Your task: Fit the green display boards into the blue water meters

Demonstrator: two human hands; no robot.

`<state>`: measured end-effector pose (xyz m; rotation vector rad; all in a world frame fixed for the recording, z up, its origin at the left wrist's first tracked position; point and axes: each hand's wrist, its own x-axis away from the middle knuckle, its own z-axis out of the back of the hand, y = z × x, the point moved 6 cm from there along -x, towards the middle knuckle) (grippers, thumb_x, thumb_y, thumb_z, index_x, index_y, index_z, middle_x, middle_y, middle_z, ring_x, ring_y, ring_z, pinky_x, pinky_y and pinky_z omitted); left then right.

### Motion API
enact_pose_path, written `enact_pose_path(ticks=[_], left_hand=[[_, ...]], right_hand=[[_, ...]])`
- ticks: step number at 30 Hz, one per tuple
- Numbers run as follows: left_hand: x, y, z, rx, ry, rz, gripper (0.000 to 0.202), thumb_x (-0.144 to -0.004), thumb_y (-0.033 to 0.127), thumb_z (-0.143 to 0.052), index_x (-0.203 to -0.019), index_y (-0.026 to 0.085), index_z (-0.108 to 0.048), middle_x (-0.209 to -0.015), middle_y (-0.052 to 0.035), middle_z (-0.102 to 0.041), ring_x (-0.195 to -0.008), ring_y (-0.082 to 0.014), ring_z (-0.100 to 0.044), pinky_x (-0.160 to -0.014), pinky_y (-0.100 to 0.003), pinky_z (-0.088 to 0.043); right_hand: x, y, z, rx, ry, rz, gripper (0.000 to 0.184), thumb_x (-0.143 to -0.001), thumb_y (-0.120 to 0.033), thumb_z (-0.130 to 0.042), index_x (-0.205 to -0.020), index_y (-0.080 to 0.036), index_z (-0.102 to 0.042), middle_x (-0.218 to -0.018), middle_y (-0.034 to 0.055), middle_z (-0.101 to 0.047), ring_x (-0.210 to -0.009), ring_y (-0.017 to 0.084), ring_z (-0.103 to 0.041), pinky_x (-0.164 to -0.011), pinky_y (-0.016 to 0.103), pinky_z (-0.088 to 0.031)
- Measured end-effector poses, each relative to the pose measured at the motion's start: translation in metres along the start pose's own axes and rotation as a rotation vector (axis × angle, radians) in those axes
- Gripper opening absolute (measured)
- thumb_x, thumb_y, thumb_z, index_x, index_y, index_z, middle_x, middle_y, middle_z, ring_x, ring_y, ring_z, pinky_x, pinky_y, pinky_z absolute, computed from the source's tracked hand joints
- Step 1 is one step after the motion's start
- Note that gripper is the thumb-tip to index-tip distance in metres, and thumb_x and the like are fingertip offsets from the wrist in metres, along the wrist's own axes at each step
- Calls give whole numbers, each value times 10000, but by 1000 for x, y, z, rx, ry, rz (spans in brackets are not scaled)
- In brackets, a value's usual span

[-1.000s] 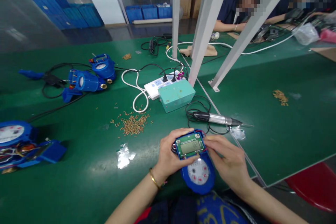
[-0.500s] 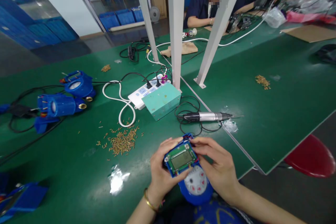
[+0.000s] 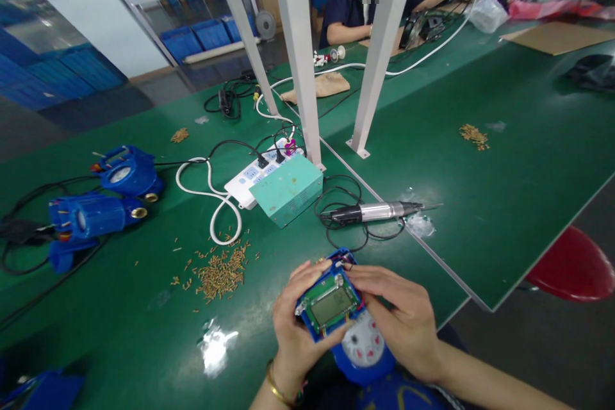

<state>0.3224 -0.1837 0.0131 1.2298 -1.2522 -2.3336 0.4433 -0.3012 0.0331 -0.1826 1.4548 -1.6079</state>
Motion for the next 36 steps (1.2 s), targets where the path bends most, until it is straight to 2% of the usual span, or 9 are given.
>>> enact_pose_path(ticks=[4, 8, 10, 16, 20, 24, 28, 33, 36], left_hand=[[1, -1, 0, 7, -1, 10, 607, -742, 372, -834, -1243, 176, -552, -1160, -94, -731, -1121, -236, -707, -1090, -448, -515], [1, -1, 0, -1, -1, 16, 589, -747, 387, -828, -1229, 178, -562, -1160, -92, -734, -1130, -230, -703, -1085, -430, -521], [1, -1, 1, -3, 2, 19, 586, -745, 386, -829, -1224, 177, -564, -1156, -90, -736, -1131, -227, -702, -1084, -420, -522], [2, -2, 1, -3, -14, 11, 597, -737, 363, -836, -1231, 181, -556, -1167, -100, -733, -1129, -233, -702, -1080, -434, -521], [2, -5, -1, 8, -39, 26, 604, -732, 348, -841, -1237, 196, -547, -1174, -109, -729, -1139, -255, -696, -1072, -494, -518], [2, -4, -2, 4, -52, 5, 637, -720, 325, -845, -1258, 222, -519, -1172, -100, -729, -1100, -268, -705, -1164, -647, -351], [4, 0, -1, -93, -76, -18, 626, -704, 334, -849, -1232, 235, -527, -1146, -94, -741, -1090, -272, -684, -1197, -681, -209], [3, 4, 3, -210, -83, -23, 589, -726, 413, -829, -1214, 238, -549, -1145, -92, -705, -1065, -257, -673, -1149, -603, -326], [1, 5, 7, -304, -63, -35, 562, -734, 486, -807, -1188, 240, -586, -1075, -64, -673, -1010, -236, -667, -1140, -593, -357]], right_hand=[[2, 1, 1, 132, 26, 8, 277, -938, -72, -575, -1082, -267, -709, -1004, -9, -754, -988, 141, -677, -868, 292, -540], [4, 3, -3, 68, -14, 20, 272, -946, -48, -553, -1088, -251, -664, -1047, -37, -750, -955, 108, -703, -1168, 355, -358], [3, 3, -5, 22, -28, 11, 273, -951, -28, -523, -1082, -238, -639, -999, -53, -741, -860, 80, -709, -1229, 360, -285], [-2, 0, -9, 41, -53, -20, 231, -955, -33, -486, -1026, -214, -611, -962, -24, -695, -925, 91, -678, -1187, 317, -377], [-1, 4, -7, 68, 7, -52, 190, -935, -44, -515, -949, -212, -602, -822, -52, -659, -715, 78, -664, -1165, 312, -407], [-1, 1, -5, 134, 0, 24, 223, -929, -41, -542, -1002, -232, -629, -857, -60, -704, -679, 99, -659, -1201, 470, -291], [-3, -4, -1, 276, -22, 24, 241, -925, -45, -544, -948, -259, -652, -810, -68, -718, -779, 158, -654, -1058, 499, -263], [-5, -6, 2, 337, -48, 14, 228, -939, -88, -539, -893, -262, -679, -1005, -14, -735, -990, 221, -612, -929, 452, -312], [-6, -7, 2, 370, -93, 22, 229, -947, -99, -538, -901, -274, -678, -1124, -15, -720, -1166, 254, -544, -1029, 496, -260]])
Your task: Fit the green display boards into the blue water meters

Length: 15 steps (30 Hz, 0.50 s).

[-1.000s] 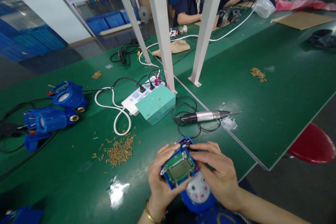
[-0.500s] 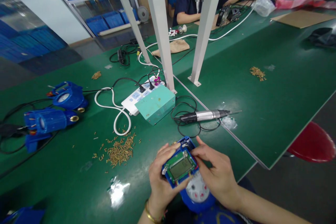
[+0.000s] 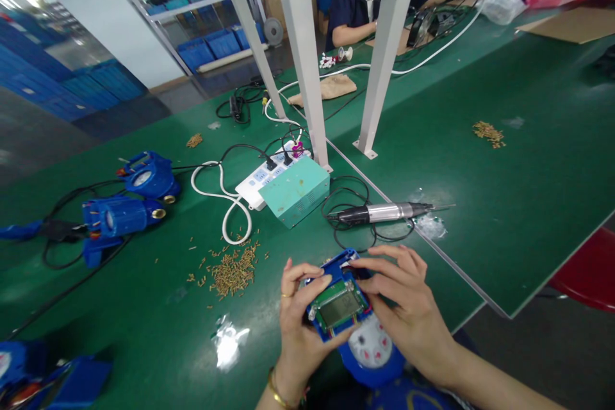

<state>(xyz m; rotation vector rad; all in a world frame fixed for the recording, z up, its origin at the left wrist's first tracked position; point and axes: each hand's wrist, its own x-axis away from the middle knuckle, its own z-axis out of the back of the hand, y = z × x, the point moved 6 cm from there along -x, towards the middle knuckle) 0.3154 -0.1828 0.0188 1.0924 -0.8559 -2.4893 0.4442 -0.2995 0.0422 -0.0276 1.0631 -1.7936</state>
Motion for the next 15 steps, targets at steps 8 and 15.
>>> enact_pose_path(ticks=[8, 15], left_hand=[[-8, 3, 0, -19, 26, -38, 623, -701, 493, -838, -1202, 228, -580, -1033, -36, -724, -919, -216, -702, -1202, -662, -249], [-8, 1, -2, 54, 45, 2, 595, -711, 464, -837, -1192, 220, -587, -1038, -62, -731, -943, -241, -712, -1122, -669, -395]], right_hand=[[-6, 1, -1, -20, -58, 41, 271, -953, -43, -438, -830, -236, -583, -763, -66, -684, -1015, 183, -604, -1141, 498, -108], [-3, 8, -4, -16, -5, 25, 214, -946, -104, -489, -839, -238, -616, -1207, 21, -691, -1235, 266, -521, -1049, 534, -251]])
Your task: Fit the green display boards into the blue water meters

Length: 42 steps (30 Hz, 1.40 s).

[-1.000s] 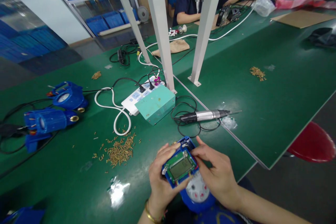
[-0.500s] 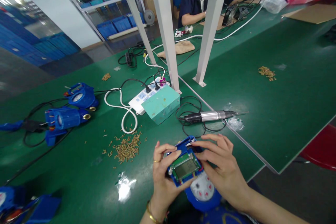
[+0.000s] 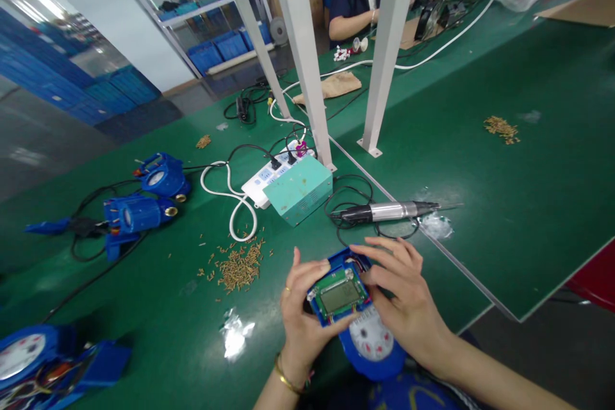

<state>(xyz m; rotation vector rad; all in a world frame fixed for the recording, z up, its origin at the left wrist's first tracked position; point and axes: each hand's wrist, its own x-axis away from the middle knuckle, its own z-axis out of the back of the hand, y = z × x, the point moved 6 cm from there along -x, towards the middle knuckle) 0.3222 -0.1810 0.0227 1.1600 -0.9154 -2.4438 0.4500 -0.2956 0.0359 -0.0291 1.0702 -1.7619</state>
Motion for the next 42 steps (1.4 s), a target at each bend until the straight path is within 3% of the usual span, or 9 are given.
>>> enact_pose_path(ticks=[4, 15, 19, 22, 28, 35, 42], left_hand=[[3, 1, 0, 22, -16, 23, 577, -720, 429, -840, -1198, 226, -589, -1051, -75, -731, -982, -257, -718, -1096, -649, -443], [-6, -3, -4, 129, -121, 20, 615, -713, 437, -848, -1236, 251, -584, -1093, -90, -721, -1033, -268, -712, -1139, -683, -363], [-3, -5, -2, 122, -102, 25, 604, -720, 465, -836, -1227, 255, -585, -1071, -86, -721, -1024, -272, -712, -1118, -676, -391], [1, -7, 0, 132, -70, 32, 601, -719, 495, -829, -1215, 256, -587, -1066, -83, -716, -1018, -273, -710, -1106, -670, -406], [9, -11, 3, 163, 14, 56, 588, -729, 524, -813, -1191, 242, -584, -1076, -76, -695, -1051, -273, -702, -1127, -667, -377], [16, -18, 8, 198, 7, 77, 574, -733, 474, -828, -1188, 227, -581, -1101, -75, -678, -1076, -269, -690, -1146, -656, -359], [14, -18, 8, 203, -9, 65, 570, -736, 465, -828, -1192, 229, -580, -1099, -67, -677, -1084, -257, -685, -1151, -628, -372]], right_hand=[[3, -4, -2, 10, -52, 22, 234, -958, -90, -458, -855, -234, -611, -1107, 17, -739, -1246, 253, -551, -1143, 575, -140], [11, -2, -2, 1, -24, 34, 236, -944, -80, -448, -883, -244, -606, -1039, 1, -729, -1156, 232, -587, -1153, 512, -145], [11, -6, 1, 59, 65, 24, 241, -944, -84, -451, -898, -240, -629, -1222, 38, -665, -1217, 261, -516, -1084, 515, -241], [10, -10, -3, 48, 18, 54, 230, -946, -73, -449, -881, -228, -606, -1304, 43, -645, -1267, 266, -477, -1102, 536, -202], [10, -12, -4, 21, 33, 33, 226, -963, -94, -472, -911, -243, -633, -1155, 14, -695, -1202, 234, -507, -1111, 507, -200], [1, -14, -10, -41, -113, 4, 235, -931, -66, -486, -857, -246, -619, -1191, -19, -667, -1273, 243, -449, -1123, 515, -138], [-8, -12, -11, -100, -194, -4, 245, -870, -11, -528, -830, -246, -583, -1070, -60, -686, -1171, 234, -498, -1090, 525, -139]])
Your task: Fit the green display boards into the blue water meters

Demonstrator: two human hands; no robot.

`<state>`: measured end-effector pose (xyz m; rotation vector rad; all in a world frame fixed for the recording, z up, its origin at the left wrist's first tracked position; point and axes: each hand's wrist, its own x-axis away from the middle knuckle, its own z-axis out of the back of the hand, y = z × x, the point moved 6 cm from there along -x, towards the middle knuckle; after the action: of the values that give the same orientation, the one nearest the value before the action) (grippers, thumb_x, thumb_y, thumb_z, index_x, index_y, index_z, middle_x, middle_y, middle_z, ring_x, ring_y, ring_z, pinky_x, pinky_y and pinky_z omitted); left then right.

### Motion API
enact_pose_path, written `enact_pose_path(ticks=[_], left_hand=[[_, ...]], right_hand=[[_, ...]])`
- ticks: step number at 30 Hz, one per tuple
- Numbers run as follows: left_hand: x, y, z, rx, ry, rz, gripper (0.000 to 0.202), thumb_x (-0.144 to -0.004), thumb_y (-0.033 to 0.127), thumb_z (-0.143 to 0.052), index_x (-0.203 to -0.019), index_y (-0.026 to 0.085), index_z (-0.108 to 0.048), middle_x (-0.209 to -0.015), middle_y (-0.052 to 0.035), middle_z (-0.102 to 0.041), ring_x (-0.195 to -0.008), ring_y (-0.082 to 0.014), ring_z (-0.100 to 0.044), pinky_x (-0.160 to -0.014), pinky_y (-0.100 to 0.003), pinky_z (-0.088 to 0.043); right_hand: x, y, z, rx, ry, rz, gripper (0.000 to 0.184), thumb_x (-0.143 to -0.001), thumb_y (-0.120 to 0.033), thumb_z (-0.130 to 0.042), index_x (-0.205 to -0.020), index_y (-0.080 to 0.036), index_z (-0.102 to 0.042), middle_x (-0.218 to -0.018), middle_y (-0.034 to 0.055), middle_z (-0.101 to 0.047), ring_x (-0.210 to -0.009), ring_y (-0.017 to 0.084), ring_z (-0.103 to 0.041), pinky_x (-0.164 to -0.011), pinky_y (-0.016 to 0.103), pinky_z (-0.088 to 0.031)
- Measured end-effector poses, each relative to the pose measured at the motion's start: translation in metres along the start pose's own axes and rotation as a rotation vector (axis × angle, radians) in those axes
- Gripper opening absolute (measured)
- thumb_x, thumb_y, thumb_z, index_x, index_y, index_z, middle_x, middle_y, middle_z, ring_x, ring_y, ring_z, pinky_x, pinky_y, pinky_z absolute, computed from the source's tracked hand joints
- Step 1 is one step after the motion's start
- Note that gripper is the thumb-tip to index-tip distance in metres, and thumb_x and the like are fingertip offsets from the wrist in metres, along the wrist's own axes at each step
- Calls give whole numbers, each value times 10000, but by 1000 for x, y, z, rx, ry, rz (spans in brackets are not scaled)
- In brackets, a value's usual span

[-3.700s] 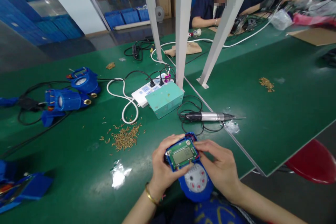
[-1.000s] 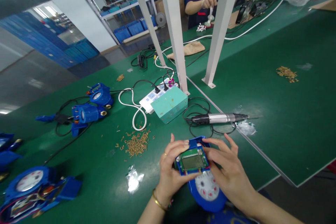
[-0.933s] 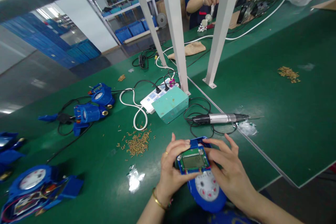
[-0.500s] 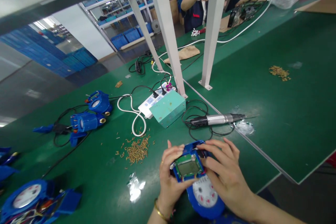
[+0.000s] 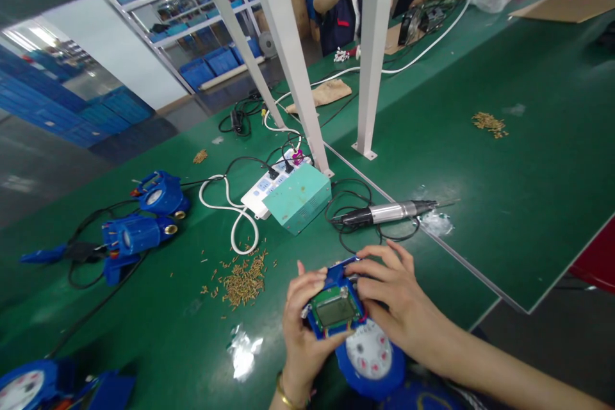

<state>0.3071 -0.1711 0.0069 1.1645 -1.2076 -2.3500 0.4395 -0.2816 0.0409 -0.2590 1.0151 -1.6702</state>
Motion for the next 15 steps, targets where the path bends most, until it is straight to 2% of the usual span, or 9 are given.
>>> enact_pose_path(ticks=[5, 12, 15], left_hand=[[0, -1, -3, -4, -6, -11, 564, -734, 415, -840, -1192, 216, -578, -1112, -62, -666, -1091, -238, -678, -1186, -599, -332], [-9, 7, -6, -33, -129, -93, 610, -751, 424, -828, -1254, 222, -550, -1137, -75, -691, -1088, -234, -688, -1249, -632, -118], [-16, 10, -7, -31, -199, -110, 654, -736, 476, -826, -1273, 241, -537, -1149, -83, -700, -1076, -249, -701, -1243, -658, -80]], right_hand=[[5, 2, -1, -51, -13, -59, 251, -891, -6, -508, -787, -234, -509, -821, -101, -692, -1199, 205, -520, -1145, 530, -90], [14, 4, -1, -8, 66, -5, 243, -953, -63, -462, -792, -239, -505, -777, -69, -692, -1230, 218, -554, -1143, 564, -110], [16, 4, -3, 32, 49, 38, 249, -960, -52, -439, -803, -237, -497, -726, -55, -673, -1269, 221, -550, -1156, 564, -79]])
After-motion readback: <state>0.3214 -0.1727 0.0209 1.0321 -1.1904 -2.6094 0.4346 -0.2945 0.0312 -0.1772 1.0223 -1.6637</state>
